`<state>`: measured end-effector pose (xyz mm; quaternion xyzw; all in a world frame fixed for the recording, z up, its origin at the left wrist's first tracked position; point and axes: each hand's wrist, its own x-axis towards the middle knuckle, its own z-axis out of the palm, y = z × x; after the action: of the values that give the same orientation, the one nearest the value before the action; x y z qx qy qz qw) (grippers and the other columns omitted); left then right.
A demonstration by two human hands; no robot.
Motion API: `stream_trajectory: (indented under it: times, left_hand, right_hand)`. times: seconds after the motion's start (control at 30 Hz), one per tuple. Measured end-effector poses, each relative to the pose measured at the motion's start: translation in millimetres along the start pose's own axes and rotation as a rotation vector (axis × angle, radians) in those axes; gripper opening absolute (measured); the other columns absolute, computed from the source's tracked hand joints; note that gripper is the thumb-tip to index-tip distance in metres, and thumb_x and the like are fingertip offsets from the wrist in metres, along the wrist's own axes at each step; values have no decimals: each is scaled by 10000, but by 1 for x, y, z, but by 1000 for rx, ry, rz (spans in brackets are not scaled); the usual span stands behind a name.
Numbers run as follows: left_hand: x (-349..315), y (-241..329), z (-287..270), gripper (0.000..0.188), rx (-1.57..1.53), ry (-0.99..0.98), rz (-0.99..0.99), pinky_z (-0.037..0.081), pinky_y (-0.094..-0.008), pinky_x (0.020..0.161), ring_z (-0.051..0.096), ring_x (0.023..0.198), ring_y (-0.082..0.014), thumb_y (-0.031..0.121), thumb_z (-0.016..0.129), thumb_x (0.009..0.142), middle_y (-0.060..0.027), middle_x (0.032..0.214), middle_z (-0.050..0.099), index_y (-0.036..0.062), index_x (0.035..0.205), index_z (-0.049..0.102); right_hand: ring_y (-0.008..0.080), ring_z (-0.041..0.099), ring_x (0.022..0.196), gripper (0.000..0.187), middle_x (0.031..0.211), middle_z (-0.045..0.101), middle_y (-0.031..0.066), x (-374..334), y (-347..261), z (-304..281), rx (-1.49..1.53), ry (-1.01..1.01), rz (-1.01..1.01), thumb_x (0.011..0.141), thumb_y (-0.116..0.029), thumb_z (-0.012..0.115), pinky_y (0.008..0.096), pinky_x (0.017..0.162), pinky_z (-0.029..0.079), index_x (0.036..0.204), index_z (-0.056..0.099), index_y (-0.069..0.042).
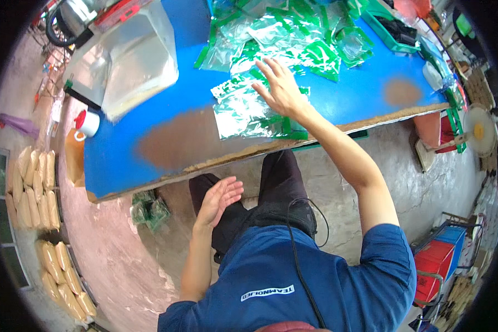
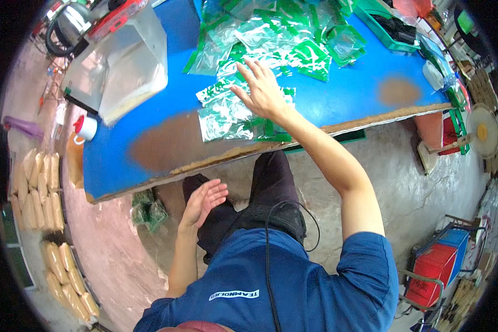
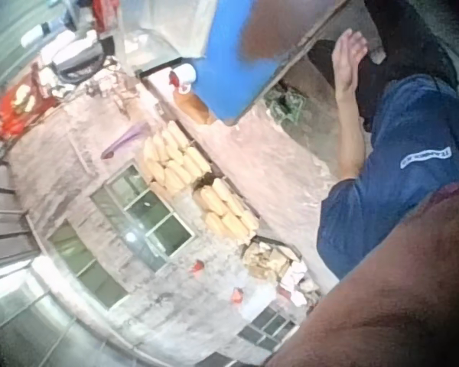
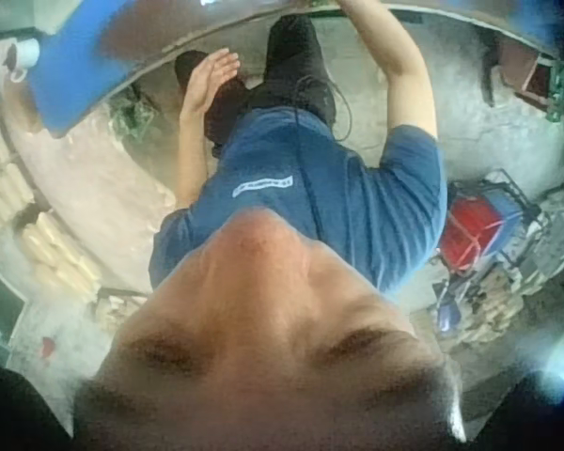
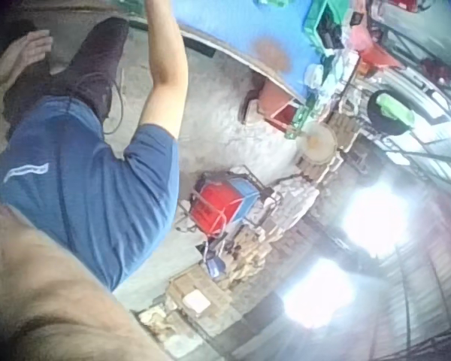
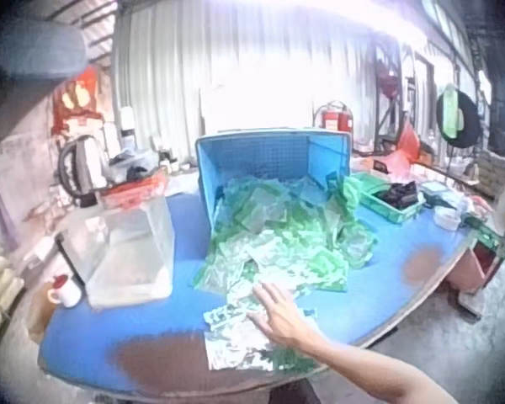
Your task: Sorting and packaging green plastic pouches into larger clear bags.
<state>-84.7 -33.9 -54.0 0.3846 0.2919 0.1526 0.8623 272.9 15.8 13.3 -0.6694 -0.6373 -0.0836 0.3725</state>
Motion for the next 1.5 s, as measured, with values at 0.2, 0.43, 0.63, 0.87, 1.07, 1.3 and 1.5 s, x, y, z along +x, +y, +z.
stream_trajectory:
  times: [0.2, 0.43, 0.63, 0.87, 1.07, 1.3, 1.5]
  left_hand:
    - [23, 7, 38, 495, -32, 256, 114, 553, -374, 898, 669, 1031, -251, 395, 517, 1026, -194, 1146, 656, -57, 1230, 530]
    - [25, 16, 27, 529, -115, 348, 161, 573, -355, 839, 688, 967, -248, 429, 601, 978, -175, 1078, 677, -52, 1199, 569]
    - [14, 7, 16, 301, -190, 314, 226, 545, -376, 908, 667, 1025, -198, 235, 642, 966, -97, 1137, 683, 16, 1171, 619]
    - [4, 13, 16, 348, -339, 502, 329, 511, -390, 972, 625, 1109, -186, 69, 641, 936, -58, 1197, 651, 57, 1273, 558]
    - [6, 14, 16, 388, -259, 611, 519, 497, -368, 969, 621, 1097, -193, 63, 700, 900, -64, 1222, 634, 31, 1268, 582]
    - [-10, 28, -13, 388, -230, 406, 275, 501, -336, 966, 626, 1091, -196, 59, 704, 896, -79, 1223, 645, -4, 1259, 583]
    - [-2, 10, -5, 395, -273, 384, 315, 485, -370, 1006, 621, 1118, -198, 4, 704, 870, -89, 1223, 648, 1, 1247, 589]
  right_hand:
    - [430, 292, 1425, 759, 1458, 448, 213, -105, -70, -30, -228, -380, -131, 890, -617, 553, 644, 1150, 177, 1374, 511, -33]
    - [346, 437, 1335, 466, 1299, 538, 150, -114, -98, -14, 88, -491, -300, 770, -262, 757, 486, 1142, 325, 1134, 556, -52]
    - [308, 457, 1338, 510, 1328, 540, 133, -108, -113, 0, 147, -397, -644, 668, -64, 714, 522, 1162, 316, 1161, 586, -61]
    - [450, 301, 1410, 682, 1424, 458, 230, -87, -105, -7, -192, -416, -204, 892, -509, 623, 617, 1170, 155, 1388, 499, -57]
    - [471, 348, 1365, 642, 1414, 449, 277, -95, -141, 14, -91, -263, -109, 930, -436, 599, 588, 1142, 239, 1384, 477, 0]
    - [397, 586, 1062, 391, 1082, 614, 209, -81, -138, 33, 513, -404, -147, 932, -380, 615, 475, 951, 451, 975, 578, 7]
    - [437, 441, 1273, 775, 1305, 516, 263, -75, -102, -3, -93, -179, -38, 801, -564, 706, 574, 1071, 324, 1290, 534, 12]
